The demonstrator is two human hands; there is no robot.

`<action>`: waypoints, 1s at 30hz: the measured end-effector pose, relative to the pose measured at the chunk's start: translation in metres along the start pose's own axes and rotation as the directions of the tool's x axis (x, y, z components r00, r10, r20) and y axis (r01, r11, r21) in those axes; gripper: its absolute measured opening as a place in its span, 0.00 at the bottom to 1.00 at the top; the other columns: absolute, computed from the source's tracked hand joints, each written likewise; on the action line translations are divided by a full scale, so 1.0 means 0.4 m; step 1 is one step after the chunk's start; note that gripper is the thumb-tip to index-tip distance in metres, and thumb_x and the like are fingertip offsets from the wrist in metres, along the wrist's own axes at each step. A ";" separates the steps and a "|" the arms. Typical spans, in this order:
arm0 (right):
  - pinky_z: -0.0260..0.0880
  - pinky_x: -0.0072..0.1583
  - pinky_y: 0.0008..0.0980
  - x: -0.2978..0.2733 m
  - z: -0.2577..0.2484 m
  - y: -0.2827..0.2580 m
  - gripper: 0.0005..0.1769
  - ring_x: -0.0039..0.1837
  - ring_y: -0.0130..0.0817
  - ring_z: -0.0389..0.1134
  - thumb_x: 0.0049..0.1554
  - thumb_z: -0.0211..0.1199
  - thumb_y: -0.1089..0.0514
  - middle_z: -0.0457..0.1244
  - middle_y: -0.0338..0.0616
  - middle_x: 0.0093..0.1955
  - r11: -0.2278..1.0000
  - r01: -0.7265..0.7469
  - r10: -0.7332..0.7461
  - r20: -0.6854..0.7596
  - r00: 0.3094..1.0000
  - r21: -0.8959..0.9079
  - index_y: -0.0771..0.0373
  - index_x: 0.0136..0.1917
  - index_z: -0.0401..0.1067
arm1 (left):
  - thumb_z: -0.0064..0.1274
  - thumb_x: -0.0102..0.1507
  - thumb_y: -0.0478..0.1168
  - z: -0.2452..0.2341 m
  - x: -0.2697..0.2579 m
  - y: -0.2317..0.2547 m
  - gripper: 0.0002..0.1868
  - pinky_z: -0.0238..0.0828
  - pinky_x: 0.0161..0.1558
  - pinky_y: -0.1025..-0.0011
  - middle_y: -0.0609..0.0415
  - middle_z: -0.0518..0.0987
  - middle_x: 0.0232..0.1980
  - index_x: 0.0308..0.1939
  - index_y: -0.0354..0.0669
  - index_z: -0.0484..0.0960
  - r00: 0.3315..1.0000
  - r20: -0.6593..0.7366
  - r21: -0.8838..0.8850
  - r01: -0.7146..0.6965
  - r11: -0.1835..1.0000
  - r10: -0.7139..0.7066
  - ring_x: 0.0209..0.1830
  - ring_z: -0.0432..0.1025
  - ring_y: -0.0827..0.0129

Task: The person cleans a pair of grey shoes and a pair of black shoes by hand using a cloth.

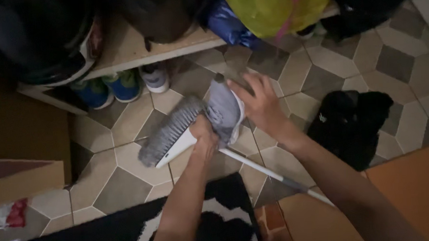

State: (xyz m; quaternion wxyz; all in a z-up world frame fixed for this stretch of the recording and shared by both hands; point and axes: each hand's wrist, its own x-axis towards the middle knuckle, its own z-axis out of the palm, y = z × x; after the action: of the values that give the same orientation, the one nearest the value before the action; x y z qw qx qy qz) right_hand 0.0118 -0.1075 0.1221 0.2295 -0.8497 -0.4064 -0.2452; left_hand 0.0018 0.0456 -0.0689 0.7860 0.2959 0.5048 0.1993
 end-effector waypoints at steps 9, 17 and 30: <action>0.66 0.69 0.48 -0.115 -0.008 0.034 0.37 0.66 0.57 0.60 0.51 0.66 0.72 0.59 0.54 0.69 0.984 0.058 -0.072 -0.075 0.995 -0.170 0.55 0.73 0.69 | 0.61 0.57 0.46 0.018 -0.016 -0.016 0.28 0.78 0.45 0.61 0.46 0.83 0.53 0.54 0.27 0.78 0.997 -0.045 0.189 0.069 0.980 -0.062 0.44 0.79 0.61; 0.67 0.62 0.47 -0.244 0.026 0.060 0.37 0.60 0.56 0.60 0.46 0.62 0.71 0.59 0.58 0.65 0.994 0.044 -0.031 0.118 0.993 -0.102 0.61 0.70 0.72 | 0.58 0.54 0.42 0.021 0.008 -0.001 0.28 0.76 0.48 0.62 0.48 0.83 0.54 0.56 0.32 0.79 0.995 -0.101 0.279 0.026 0.960 0.002 0.47 0.79 0.60; 0.65 0.67 0.51 -0.075 0.046 0.056 0.36 0.65 0.58 0.61 0.50 0.65 0.71 0.60 0.56 0.66 1.000 -0.027 0.027 -0.091 0.995 -0.001 0.55 0.71 0.72 | 0.57 0.57 0.46 0.025 0.036 0.011 0.25 0.76 0.41 0.57 0.50 0.82 0.52 0.55 0.37 0.80 0.953 -0.043 0.093 0.304 0.948 -0.301 0.45 0.78 0.59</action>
State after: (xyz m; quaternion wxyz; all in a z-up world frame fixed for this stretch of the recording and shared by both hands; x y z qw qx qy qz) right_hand 0.0176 -0.1267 0.0854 0.2500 -0.8434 -0.3837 -0.2811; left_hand 0.0170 0.0549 -0.0726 0.7847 0.2505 0.5643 0.0556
